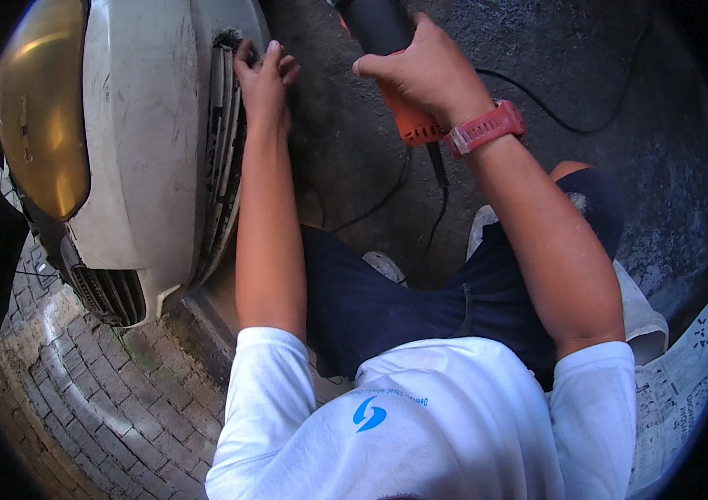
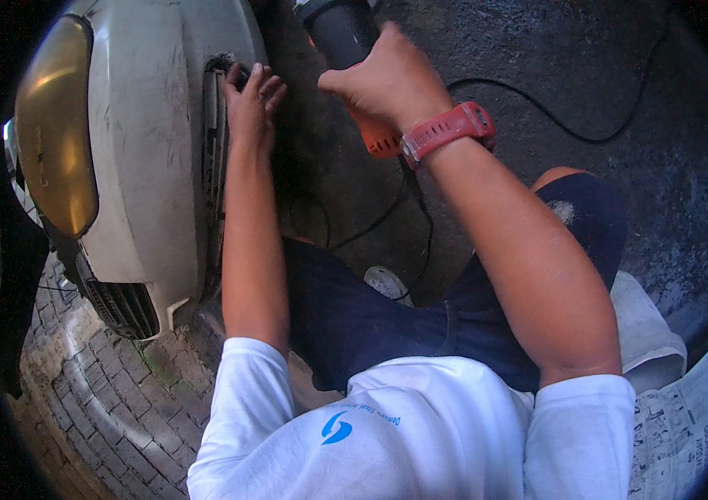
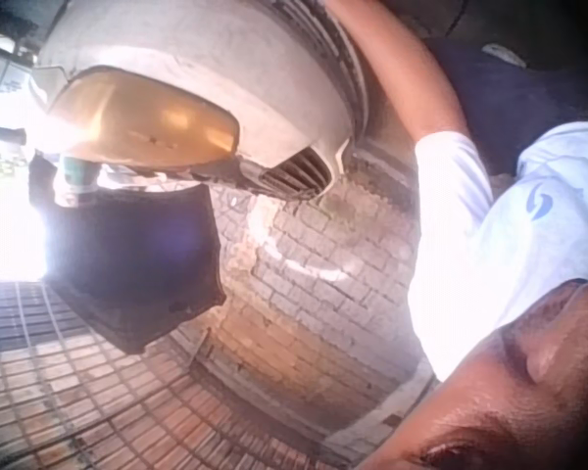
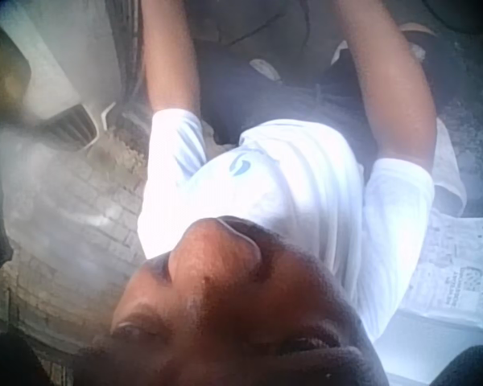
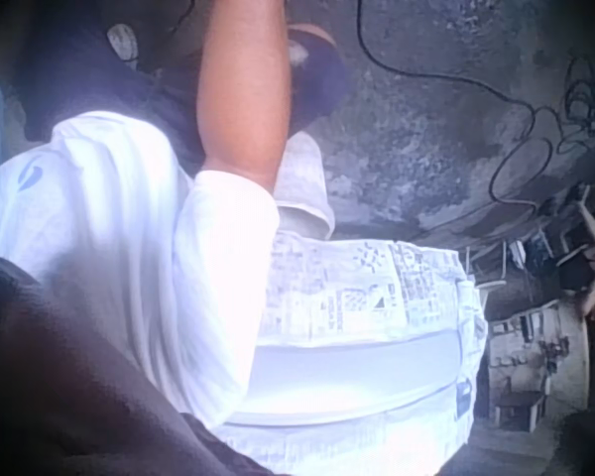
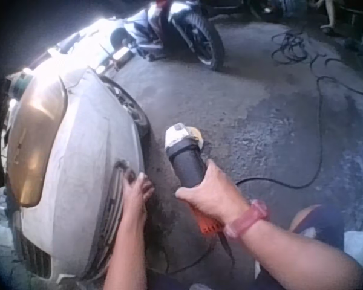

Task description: The person uses an angle grinder to remove paint and smooth the surface of a detached car bumper. They hold the bumper with one hand and operate the grinder with the other, moving along the edges and flat areas.

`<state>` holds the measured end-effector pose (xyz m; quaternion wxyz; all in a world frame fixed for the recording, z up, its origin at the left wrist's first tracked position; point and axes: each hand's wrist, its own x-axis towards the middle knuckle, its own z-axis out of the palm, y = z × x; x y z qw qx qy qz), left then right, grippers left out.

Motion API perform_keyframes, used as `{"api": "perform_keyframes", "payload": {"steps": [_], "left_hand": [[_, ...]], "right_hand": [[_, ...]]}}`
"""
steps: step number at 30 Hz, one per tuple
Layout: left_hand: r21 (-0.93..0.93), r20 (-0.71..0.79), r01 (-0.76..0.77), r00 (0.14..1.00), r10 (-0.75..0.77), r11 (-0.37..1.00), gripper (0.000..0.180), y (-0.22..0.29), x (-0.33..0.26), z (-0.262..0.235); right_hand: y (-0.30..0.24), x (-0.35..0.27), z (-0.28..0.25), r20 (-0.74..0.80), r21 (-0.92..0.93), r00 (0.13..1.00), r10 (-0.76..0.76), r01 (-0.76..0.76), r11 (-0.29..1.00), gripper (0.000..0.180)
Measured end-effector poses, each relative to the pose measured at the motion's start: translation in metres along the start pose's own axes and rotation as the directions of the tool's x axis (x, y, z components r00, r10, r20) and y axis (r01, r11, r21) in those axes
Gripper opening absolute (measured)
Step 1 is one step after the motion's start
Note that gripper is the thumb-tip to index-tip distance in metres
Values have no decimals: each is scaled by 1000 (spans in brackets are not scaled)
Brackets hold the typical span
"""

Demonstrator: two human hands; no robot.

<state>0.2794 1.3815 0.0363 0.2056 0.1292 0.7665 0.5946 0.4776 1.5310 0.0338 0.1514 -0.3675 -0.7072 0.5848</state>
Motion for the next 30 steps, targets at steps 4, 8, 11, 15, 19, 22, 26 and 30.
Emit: {"api": "perform_keyframes", "payload": {"steps": [4,8,11,15,19,22,26,30], "left_hand": [[-182,332,252,926,-182,950,76,9,-50,0],[-415,530,398,837,-138,818,70,17,-63,3],[-507,395,337,909,-134,793,57,13,-64,4],[-508,232,265,958,-167,819,56,1,-70,-5],[-553,207,256,964,-167,793,61,-5,-66,-15],[-572,231,272,959,-166,774,62,-7,-64,-19],[-565,204,235,969,-141,791,64,-8,-62,-19],[-580,200,224,971,-130,783,64,-5,-56,-22]], "right_hand": [[-10,-6,5,29,-264,991,-133,136,955,89],[-22,-21,20,138,-416,942,-305,334,846,76],[-30,-29,31,247,-489,895,-372,447,749,85],[-39,-35,32,328,-450,834,-444,551,703,88],[-49,-34,24,420,-383,804,-420,577,722,88],[-55,-36,26,415,-389,805,-423,578,717,84],[-59,-34,32,365,-392,807,-464,586,710,79],[-56,-32,36,317,-377,796,-516,605,701,81]]}}
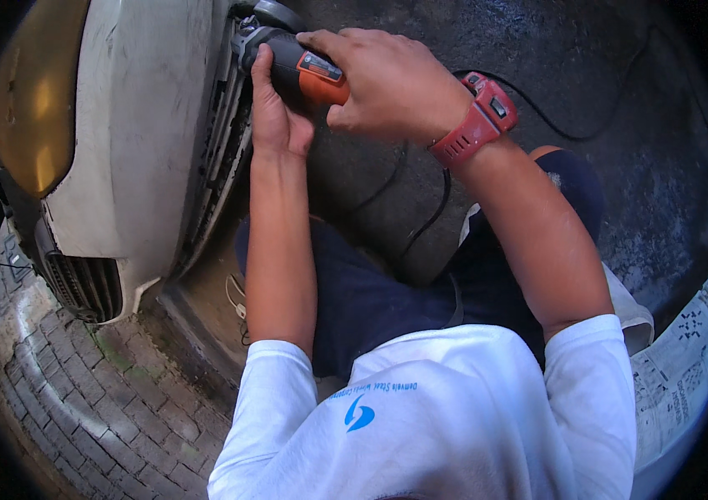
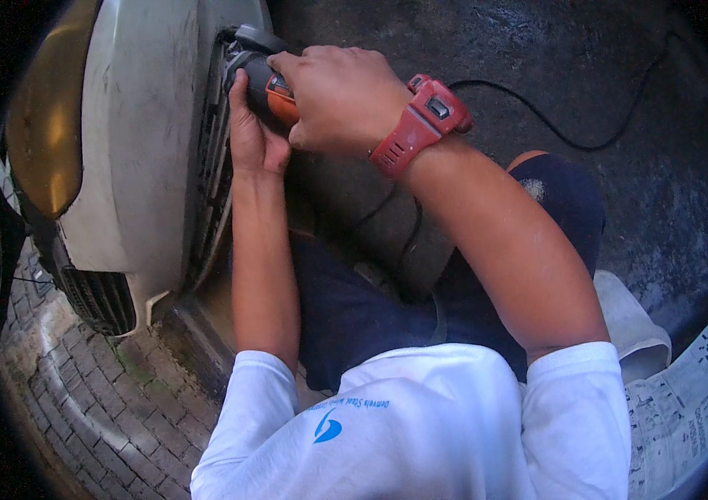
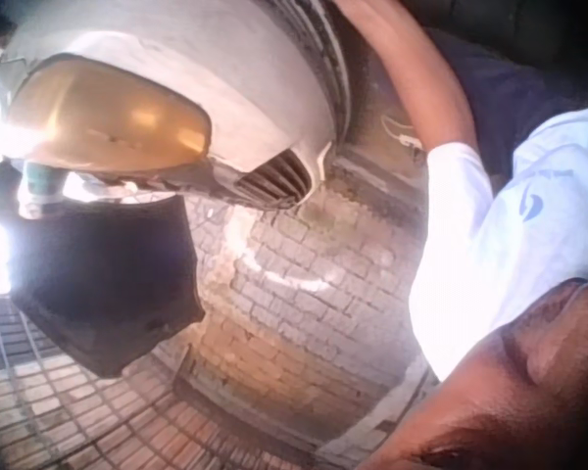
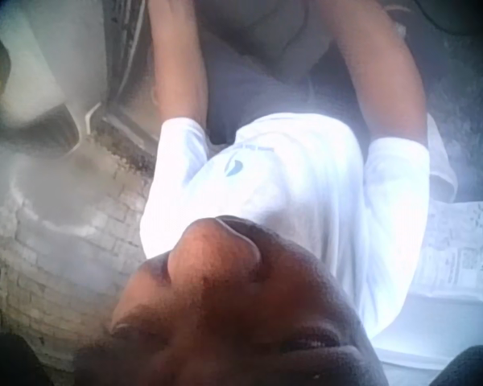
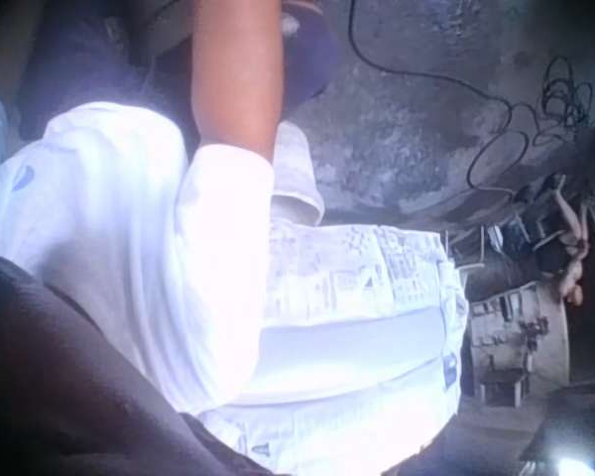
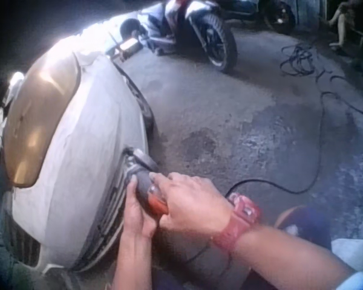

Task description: The person uses an angle grinder to remove paint and smooth the surface of a detached car bumper. They hold the bumper with one hand and operate the grinder with the other, moving along the edges and flat areas.

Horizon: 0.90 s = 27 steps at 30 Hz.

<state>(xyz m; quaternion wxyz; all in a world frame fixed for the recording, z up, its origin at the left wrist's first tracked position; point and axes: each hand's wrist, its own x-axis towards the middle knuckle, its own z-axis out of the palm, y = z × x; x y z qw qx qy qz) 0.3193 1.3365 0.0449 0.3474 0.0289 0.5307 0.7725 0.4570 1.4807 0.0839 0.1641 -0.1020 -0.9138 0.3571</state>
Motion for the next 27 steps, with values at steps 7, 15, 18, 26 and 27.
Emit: {"api": "perform_keyframes", "payload": {"steps": [7,15,18,26,27], "left_hand": [[8,46,-37,998,36,999,64,1,5,0],[-6,53,-68,996,68,998,64,0,13,-2],[-27,50,-77,996,78,997,64,-2,15,-2],[-182,145,16,989,11,983,68,2,14,8],[-209,173,60,985,-23,976,69,3,14,11]], "right_hand": [[4,13,3,-41,-20,999,-15,15,1000,80],[-11,25,-58,150,143,988,-39,17,990,38],[-24,32,-60,179,75,983,44,-59,995,38],[-34,37,-69,199,55,980,23,-35,998,41],[-34,36,-72,221,62,975,29,-43,997,42]]}}
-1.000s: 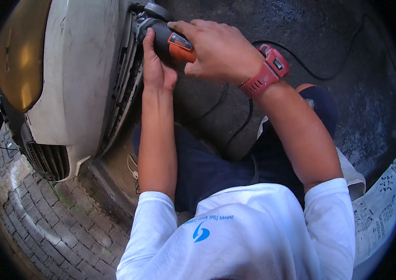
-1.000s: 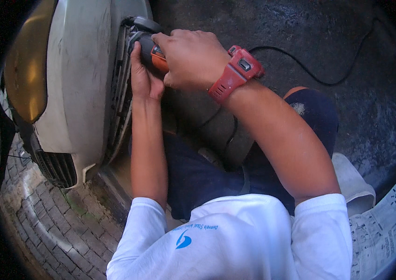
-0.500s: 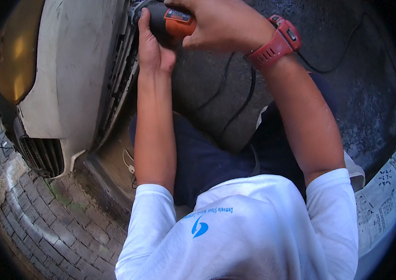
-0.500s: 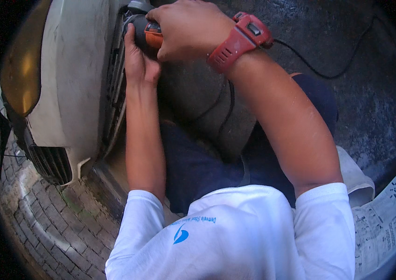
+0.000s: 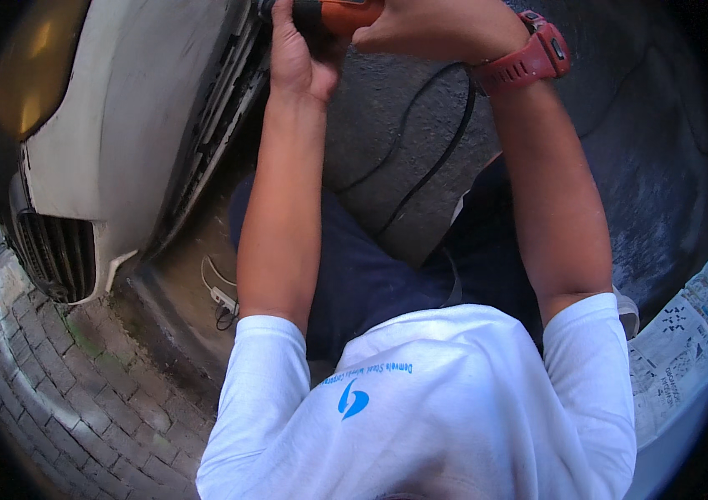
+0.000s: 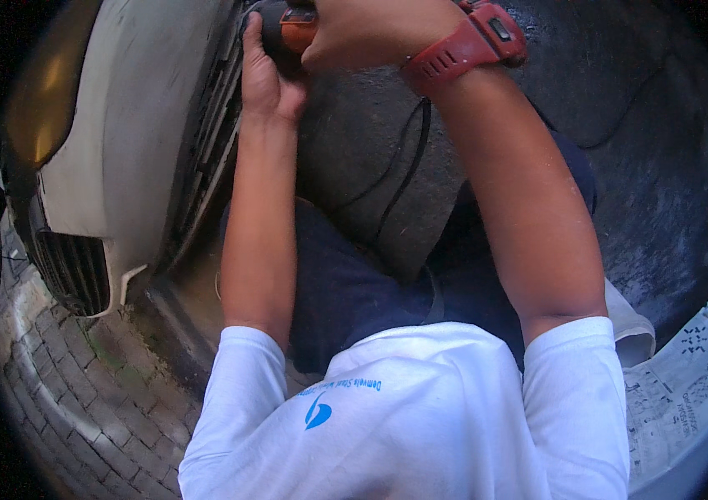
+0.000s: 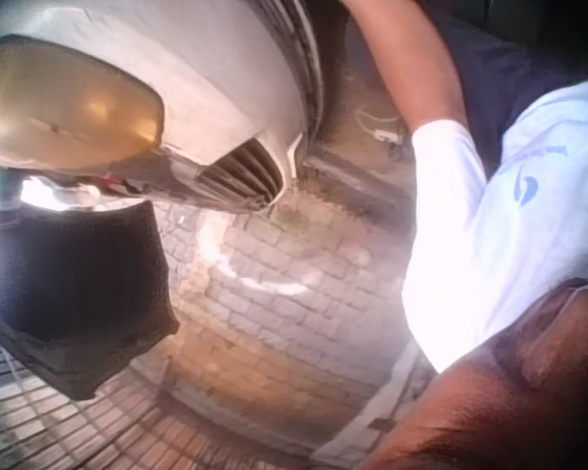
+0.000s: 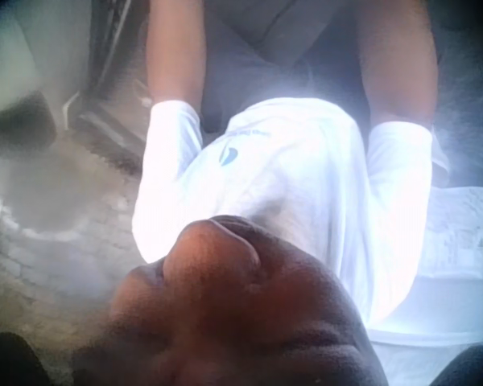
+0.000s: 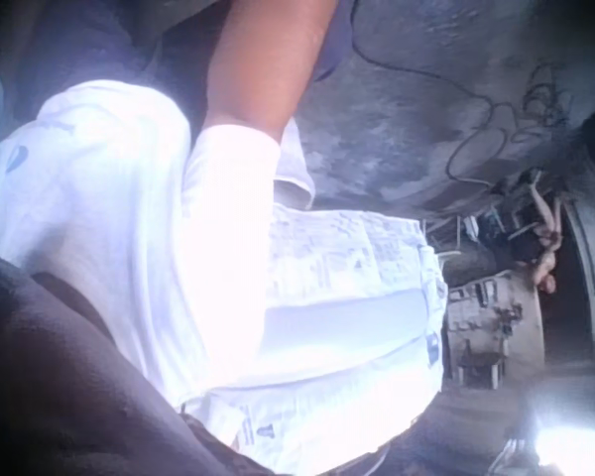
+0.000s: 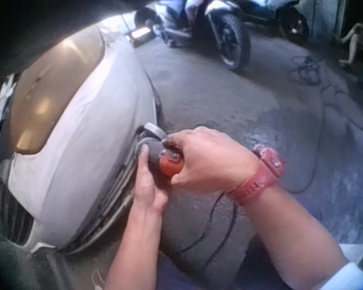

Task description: The person uses an angle grinder to remove paint and smooth the surface of a detached car bumper. They hold the bumper with one hand and operate the grinder with the other, moving along the edges and flat areas.

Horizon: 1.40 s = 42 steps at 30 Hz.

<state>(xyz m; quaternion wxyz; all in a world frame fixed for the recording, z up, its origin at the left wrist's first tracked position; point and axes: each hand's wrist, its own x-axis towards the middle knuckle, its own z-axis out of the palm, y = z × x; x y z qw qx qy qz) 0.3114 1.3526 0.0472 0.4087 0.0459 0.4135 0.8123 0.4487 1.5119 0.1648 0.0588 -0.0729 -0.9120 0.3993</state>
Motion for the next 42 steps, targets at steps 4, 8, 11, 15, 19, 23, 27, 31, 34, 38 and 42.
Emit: {"api": "perform_keyframes", "payload": {"steps": [4,8,11,15,19,23,27,31,34,38,42], "left_hand": [[-26,-4,-14,1000,13,1000,66,0,-4,6],[-84,-52,41,998,-46,996,61,-19,-15,9],[-158,-44,45,998,-53,986,59,-33,-16,10],[-254,-7,-34,999,34,966,65,-37,-1,13],[-262,33,-30,999,40,965,71,-28,7,14],[-287,53,-56,996,75,956,76,-20,12,19],[-297,54,-53,996,72,953,78,-18,13,19],[-297,44,-54,997,71,953,78,-19,15,18],[-306,36,-56,997,71,950,77,-19,17,16],[-324,84,-72,991,104,943,75,-19,19,14],[-337,82,-82,990,116,938,74,-20,20,14]], "right_hand": [[-6,-1,11,-90,-11,990,-105,105,994,47],[-14,-25,9,-13,20,999,-43,43,999,56],[-21,-30,6,15,-198,1000,-25,27,980,58],[-26,-7,0,49,-444,995,86,-55,894,55],[-29,8,-1,33,-540,990,-137,133,831,59],[-33,20,-5,44,-540,992,-114,120,833,62],[-37,27,-10,77,-558,992,-103,128,820,64],[-37,30,-11,111,-570,990,-87,136,810,64],[-37,30,-7,79,-547,979,-190,202,812,64],[-43,29,-6,70,-584,989,-127,144,799,62],[-51,26,-4,60,-573,991,-117,130,809,58]]}}
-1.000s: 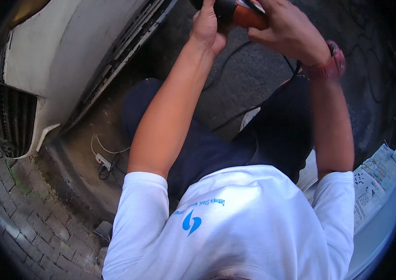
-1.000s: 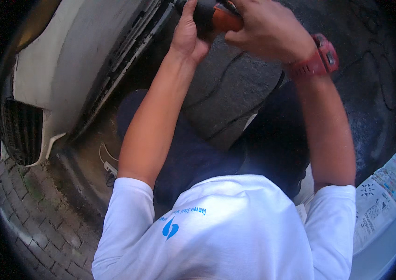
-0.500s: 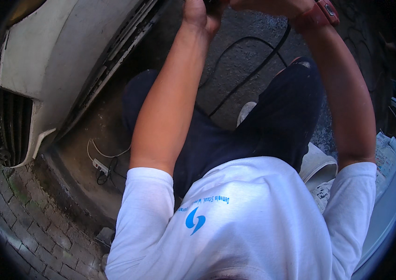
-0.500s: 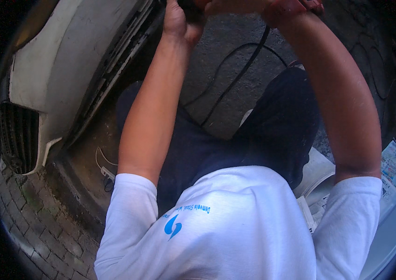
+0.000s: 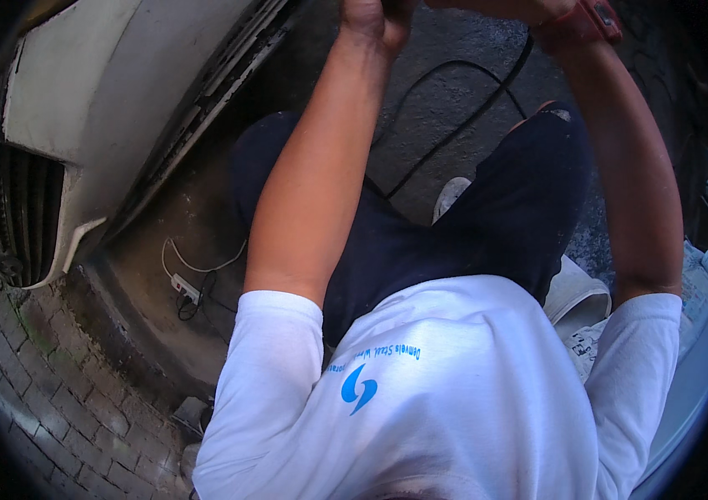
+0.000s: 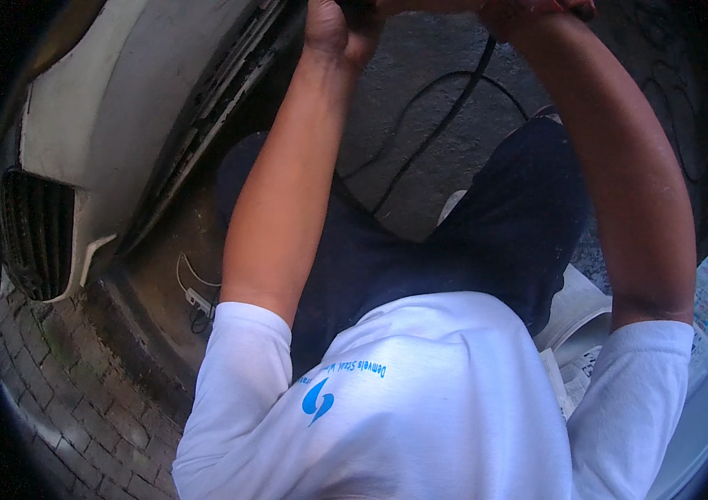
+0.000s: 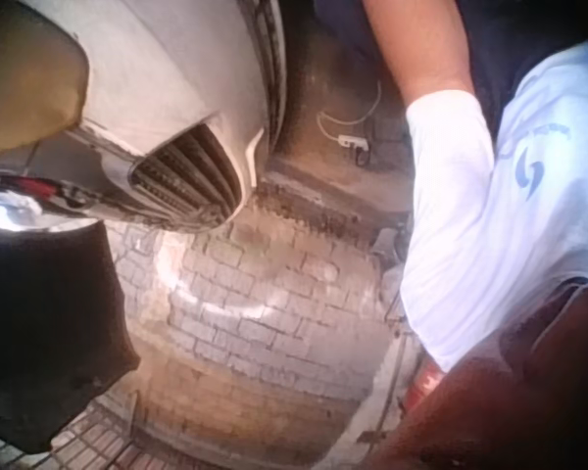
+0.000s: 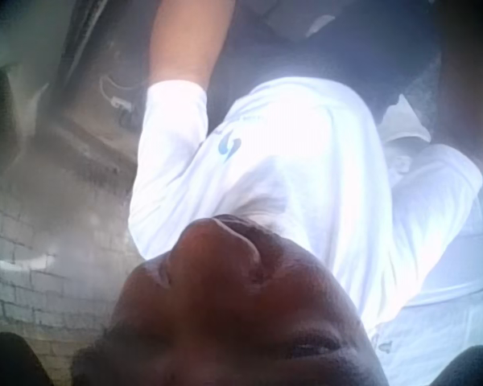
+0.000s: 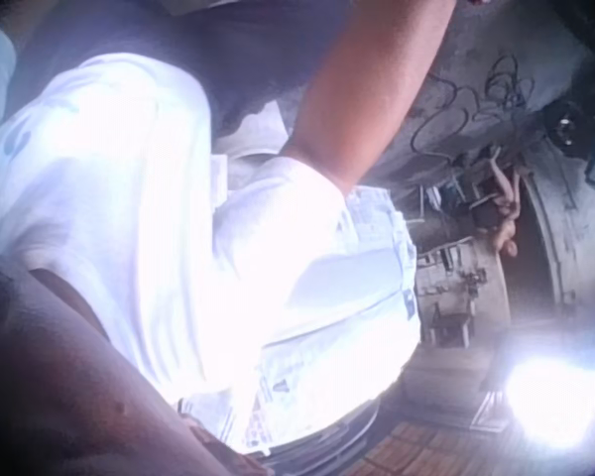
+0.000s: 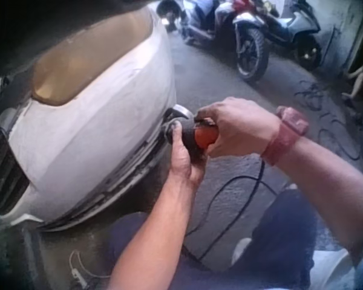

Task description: The person uses an angle grinder to remove paint and smooth the surface of a detached car bumper. They hold the bumper with one hand and operate the grinder with the other, moving along the edges and flat areas.

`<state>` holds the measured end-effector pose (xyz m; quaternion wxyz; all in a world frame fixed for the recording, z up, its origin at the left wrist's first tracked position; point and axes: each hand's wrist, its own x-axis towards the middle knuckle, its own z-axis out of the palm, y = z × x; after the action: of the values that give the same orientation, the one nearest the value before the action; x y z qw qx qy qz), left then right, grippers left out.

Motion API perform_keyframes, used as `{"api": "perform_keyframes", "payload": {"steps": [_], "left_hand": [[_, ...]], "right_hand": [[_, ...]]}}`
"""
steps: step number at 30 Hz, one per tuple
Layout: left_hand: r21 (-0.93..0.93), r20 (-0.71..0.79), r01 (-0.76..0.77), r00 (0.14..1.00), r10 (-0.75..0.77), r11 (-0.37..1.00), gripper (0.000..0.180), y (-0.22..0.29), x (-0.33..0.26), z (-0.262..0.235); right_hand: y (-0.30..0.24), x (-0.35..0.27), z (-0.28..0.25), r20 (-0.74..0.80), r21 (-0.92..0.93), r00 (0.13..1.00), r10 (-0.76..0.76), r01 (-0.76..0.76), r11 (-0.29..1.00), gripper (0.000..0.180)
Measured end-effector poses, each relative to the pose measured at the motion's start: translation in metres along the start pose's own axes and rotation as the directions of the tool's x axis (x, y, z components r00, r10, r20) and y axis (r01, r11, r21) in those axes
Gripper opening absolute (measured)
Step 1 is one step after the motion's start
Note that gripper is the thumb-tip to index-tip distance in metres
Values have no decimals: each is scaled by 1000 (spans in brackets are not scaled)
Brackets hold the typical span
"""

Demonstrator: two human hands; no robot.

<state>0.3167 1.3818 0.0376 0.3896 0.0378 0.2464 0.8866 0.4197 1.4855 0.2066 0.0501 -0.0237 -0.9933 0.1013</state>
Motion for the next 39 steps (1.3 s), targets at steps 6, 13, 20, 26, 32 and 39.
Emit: {"api": "perform_keyframes", "payload": {"steps": [6,13,20,26,32,39], "left_hand": [[70,-54,104,993,-100,992,72,-4,-9,1],[103,-128,57,991,-44,993,72,0,-9,1],[101,-74,22,997,-14,995,69,3,-3,-7],[113,-97,31,995,-20,993,70,2,-1,-10],[123,-106,54,993,-41,991,74,9,-2,-8],[98,-130,40,991,-27,994,74,10,-4,-4]], "right_hand": [[4,-20,-2,19,35,998,53,-54,998,54],[13,-20,16,-35,92,998,52,-48,995,61],[12,-16,19,-33,130,997,74,-69,989,62],[13,-14,22,-44,133,997,69,-63,989,62],[11,-5,20,-36,89,999,10,-7,996,61],[-3,2,5,34,31,997,74,-75,997,53]]}}
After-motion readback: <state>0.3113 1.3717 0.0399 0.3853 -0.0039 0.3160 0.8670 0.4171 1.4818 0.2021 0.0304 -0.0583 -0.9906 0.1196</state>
